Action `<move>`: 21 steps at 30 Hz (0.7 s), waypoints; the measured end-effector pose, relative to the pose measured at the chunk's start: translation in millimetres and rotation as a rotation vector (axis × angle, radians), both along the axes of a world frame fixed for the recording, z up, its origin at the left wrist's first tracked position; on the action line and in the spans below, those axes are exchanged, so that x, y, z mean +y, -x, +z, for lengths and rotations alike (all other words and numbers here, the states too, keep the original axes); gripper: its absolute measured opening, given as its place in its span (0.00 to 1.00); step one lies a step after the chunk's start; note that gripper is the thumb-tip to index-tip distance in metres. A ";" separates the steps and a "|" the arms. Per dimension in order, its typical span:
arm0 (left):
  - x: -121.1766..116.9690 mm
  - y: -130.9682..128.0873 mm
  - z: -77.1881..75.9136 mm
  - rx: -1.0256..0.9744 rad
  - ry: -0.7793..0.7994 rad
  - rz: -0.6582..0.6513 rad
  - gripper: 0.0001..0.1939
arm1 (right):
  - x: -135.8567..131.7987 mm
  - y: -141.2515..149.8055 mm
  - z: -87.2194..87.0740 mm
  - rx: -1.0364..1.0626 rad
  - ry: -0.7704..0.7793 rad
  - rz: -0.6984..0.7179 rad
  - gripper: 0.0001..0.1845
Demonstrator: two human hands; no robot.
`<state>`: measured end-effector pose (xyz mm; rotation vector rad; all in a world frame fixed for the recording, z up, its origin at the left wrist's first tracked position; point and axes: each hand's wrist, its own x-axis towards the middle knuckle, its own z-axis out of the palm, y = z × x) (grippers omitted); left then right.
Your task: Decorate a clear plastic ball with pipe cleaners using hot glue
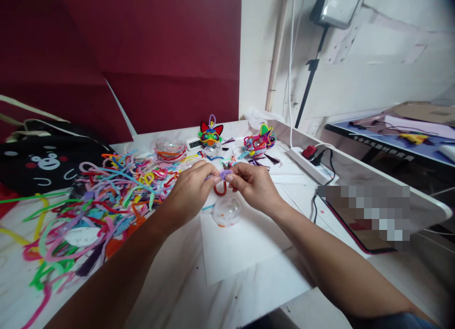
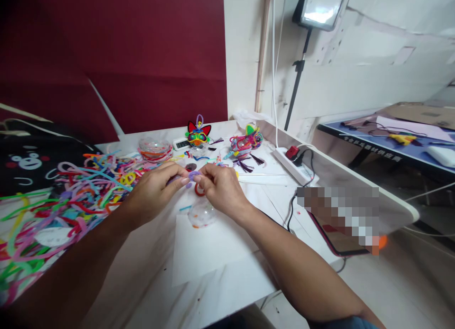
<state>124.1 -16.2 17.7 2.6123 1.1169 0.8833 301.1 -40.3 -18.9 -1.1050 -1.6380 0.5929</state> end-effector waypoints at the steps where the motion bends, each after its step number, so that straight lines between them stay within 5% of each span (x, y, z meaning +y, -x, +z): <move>1: 0.2 0.3 -0.6 0.017 -0.014 -0.003 0.10 | -1.1 -0.1 1.1 -0.032 -0.009 -0.006 0.12; 11: 4.0 1.5 -11.0 0.177 -0.149 -0.031 0.10 | -6.0 -1.5 7.9 -0.507 -0.162 -0.103 0.08; 17: 2.5 -5.2 -23.3 0.282 -0.099 -0.027 0.09 | -11.1 -1.5 8.5 -0.871 -0.154 -0.135 0.07; 21: 4.9 -8.1 -20.6 0.189 -0.032 -0.090 0.11 | -9.1 -3.6 8.7 -0.840 -0.150 -0.121 0.06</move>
